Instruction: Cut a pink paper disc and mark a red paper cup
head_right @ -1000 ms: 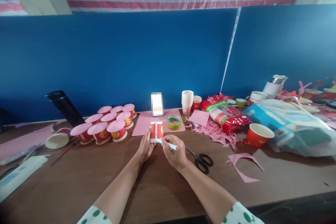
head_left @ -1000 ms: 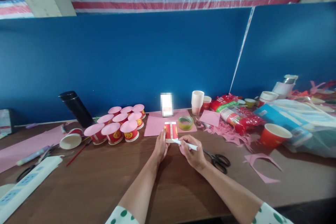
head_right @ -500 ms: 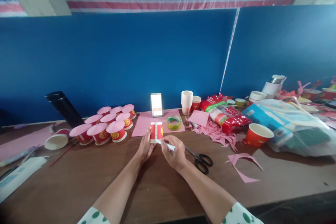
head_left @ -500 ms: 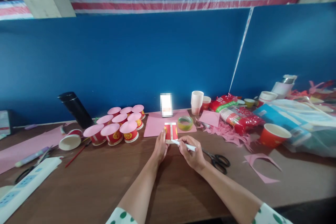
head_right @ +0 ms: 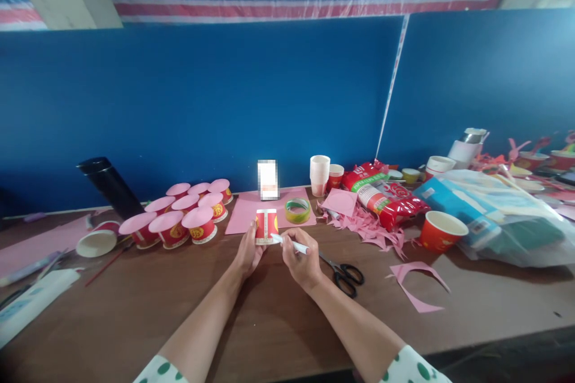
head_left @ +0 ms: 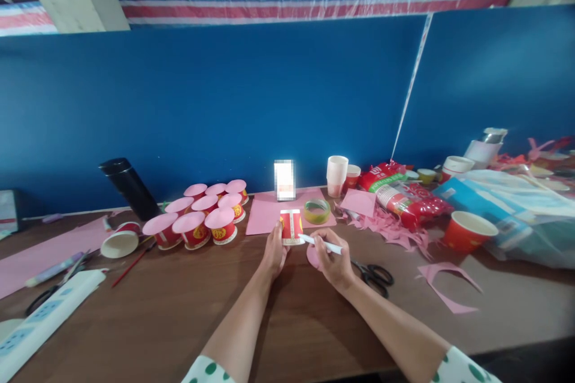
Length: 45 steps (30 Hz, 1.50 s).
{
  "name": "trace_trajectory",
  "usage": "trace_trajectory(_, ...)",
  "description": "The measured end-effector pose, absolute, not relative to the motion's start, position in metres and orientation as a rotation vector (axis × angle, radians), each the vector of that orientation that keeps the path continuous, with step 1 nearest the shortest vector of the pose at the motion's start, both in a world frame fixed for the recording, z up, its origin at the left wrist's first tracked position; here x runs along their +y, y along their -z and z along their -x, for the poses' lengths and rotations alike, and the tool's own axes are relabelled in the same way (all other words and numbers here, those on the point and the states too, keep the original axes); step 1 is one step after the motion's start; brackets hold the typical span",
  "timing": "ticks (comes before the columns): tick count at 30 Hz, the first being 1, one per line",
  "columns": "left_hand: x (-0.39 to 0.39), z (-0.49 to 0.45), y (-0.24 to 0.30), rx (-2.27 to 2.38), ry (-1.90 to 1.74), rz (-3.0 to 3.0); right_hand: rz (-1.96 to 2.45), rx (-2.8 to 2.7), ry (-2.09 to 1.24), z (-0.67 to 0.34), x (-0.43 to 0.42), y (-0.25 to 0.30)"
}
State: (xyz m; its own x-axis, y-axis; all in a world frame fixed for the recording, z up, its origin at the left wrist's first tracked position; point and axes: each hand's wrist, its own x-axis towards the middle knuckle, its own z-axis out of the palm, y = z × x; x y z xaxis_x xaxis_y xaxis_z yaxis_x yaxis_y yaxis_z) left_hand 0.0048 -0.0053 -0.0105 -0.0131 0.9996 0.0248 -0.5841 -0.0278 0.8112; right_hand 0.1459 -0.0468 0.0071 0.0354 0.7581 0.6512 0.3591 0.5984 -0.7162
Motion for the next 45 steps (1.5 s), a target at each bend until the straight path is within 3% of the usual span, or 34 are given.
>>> trace_trajectory(45, -0.0074, -0.0045, 0.0109, 0.694, -1.430, -0.819, 0.908, -1.737, -0.198, -0.1436, -0.0507, -0.0103)
